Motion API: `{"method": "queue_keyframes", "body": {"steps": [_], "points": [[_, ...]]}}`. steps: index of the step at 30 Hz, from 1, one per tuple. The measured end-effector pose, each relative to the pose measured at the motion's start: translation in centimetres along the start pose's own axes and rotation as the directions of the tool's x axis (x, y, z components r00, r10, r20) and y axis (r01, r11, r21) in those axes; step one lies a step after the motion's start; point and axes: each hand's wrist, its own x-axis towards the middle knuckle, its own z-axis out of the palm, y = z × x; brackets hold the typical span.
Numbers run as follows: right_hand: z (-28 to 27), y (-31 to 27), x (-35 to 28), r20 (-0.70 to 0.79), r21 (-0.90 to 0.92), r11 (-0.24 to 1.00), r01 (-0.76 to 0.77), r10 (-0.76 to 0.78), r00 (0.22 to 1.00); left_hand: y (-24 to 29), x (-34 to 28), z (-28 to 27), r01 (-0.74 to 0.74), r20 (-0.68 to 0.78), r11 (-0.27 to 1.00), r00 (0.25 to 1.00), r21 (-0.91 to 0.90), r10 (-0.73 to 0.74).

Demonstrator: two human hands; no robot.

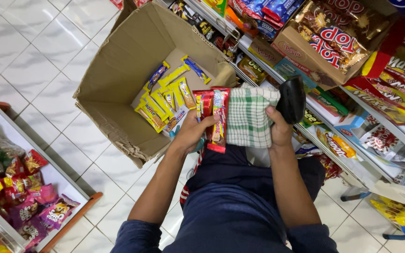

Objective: The person scans snacks and candy bars using a handheld barcode scanner and places them into a cardboard box.

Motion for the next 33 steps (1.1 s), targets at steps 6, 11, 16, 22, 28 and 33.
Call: {"method": "queue_keyframes", "body": {"steps": [6, 11, 16, 22, 28, 33], "points": [[0.6, 0.7, -0.5, -0.033, -0.179, 0.975, 0.133, -0.141, 0.989, 0.4, -0.2, 1.2, -0.226, -0.105, 0.974, 0.969, -0.011, 0.223], [-0.7, 1.1, -2.0, 0.091, -0.706, 0.658, 0.262, -0.283, 0.955, 2.1, -1.4, 0.6, -0.343, -0.223, 0.868, 0.871, 0.360, 0.437], [-0.4, 1.4, -2.4, 0.174, -0.738, 0.593, 0.323, -0.296, 0.939, 2.6, -1.6, -0.5, -0.347, -0.273, 0.877, 0.855, 0.332, 0.441], [1.9, -0.7, -2.1, 0.190, -0.751, 0.597, 0.282, -0.213, 0.958, 2.1, -0.9, -1.8, -0.409, -0.265, 0.913, 0.879, 0.008, 0.396], [4.0, -2.5, -1.5, 0.258, -0.698, 0.625, 0.349, -0.234, 0.937, 3.4, -1.3, -2.5, -0.454, -0.184, 0.779, 0.890, -0.433, 0.417], [4.0, -1.9, 0.2, 0.439, -0.365, 0.928, -0.078, 0.246, 0.864, 4.0, -2.1, -3.2, -0.463, -0.248, 0.616, 0.880, -0.637, 0.405]]}}
